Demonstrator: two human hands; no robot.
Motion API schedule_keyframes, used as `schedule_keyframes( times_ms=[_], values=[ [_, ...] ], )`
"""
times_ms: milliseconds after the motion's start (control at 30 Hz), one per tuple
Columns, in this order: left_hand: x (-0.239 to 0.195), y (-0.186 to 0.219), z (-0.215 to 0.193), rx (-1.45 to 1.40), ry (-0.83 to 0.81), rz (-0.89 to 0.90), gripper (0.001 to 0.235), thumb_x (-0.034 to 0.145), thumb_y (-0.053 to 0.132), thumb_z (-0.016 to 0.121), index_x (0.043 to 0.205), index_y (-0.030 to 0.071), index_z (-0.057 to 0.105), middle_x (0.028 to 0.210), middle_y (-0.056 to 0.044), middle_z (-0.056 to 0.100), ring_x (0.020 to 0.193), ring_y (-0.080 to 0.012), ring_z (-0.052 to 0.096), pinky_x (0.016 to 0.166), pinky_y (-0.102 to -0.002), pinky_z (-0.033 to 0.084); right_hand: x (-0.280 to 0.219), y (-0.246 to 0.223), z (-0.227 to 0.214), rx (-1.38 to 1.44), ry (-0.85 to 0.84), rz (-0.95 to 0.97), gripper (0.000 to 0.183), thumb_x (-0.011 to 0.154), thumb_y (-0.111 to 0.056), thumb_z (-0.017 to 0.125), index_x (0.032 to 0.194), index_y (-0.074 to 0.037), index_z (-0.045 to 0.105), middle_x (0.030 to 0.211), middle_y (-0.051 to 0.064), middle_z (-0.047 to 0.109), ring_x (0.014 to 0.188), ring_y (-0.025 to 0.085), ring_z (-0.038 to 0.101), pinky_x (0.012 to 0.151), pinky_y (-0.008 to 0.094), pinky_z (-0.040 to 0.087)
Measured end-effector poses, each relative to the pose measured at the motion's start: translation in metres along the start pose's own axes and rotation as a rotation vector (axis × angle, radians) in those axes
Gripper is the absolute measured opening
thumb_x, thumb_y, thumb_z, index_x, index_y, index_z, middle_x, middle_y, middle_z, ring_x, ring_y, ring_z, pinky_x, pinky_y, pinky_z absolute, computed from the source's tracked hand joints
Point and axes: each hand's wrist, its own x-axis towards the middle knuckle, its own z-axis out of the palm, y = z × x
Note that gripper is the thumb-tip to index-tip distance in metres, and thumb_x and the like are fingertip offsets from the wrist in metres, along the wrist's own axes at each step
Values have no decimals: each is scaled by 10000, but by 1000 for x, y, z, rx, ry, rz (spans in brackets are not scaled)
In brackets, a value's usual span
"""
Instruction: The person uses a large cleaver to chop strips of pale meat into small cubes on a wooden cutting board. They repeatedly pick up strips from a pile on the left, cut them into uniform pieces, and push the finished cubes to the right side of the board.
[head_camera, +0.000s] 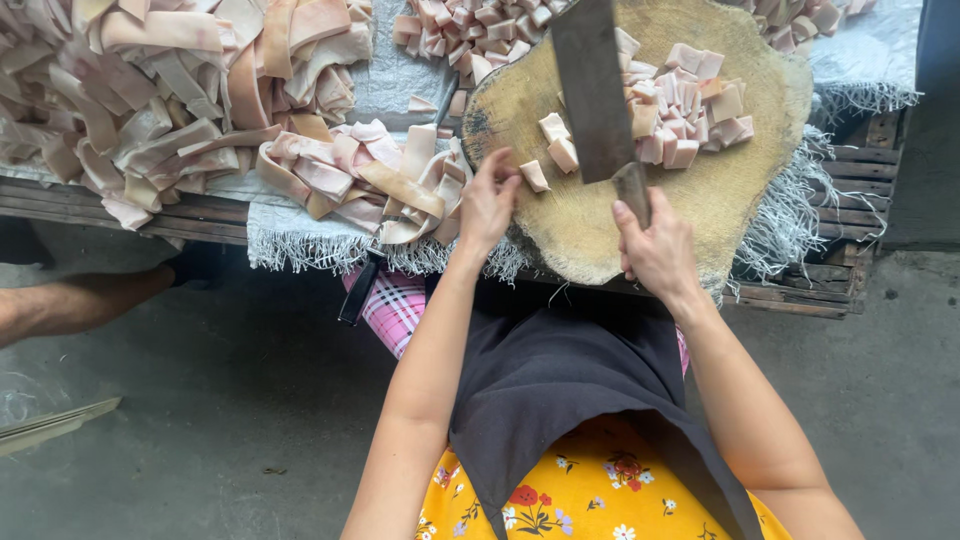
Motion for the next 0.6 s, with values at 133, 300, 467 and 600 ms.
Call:
schedule_keyframes(
  times_ms=[133,300,467,600],
  values=[
    [-14,-72,-52,-326,274,-130,328,986,83,597,1307,36,547,1082,-99,690,782,-141,720,648,-267,611,-19,-7,-10,-92,40,-90,375,1045,-353,581,1184,-4,569,615,79,633,465,156,629,418,302,513],
    [-30,-147,-92,41,584,-248,303,974,288,685,1088,9,650,948,-129,737,838,-230,714,749,-362,571,-22,12,16,-348,-71,-230,411,1046,-371,554,1198,11,557,643,109,657,490,239,667,410,354,537],
    [-3,-142,-69,413,484,-269,471,878,488,755,962,29,699,942,-162,724,922,-326,691,846,-447,519,-10,39,26,-538,-143,-122,433,1044,-365,515,1254,13,525,690,177,671,511,303,691,411,425,586],
    [28,-130,-70,394,512,-378,375,797,416,782,906,58,757,963,-166,726,954,-334,675,869,-449,505,-2,60,-11,-648,83,-196,418,1080,-368,562,1258,10,561,707,222,681,616,371,691,553,479,563]
  ],
)
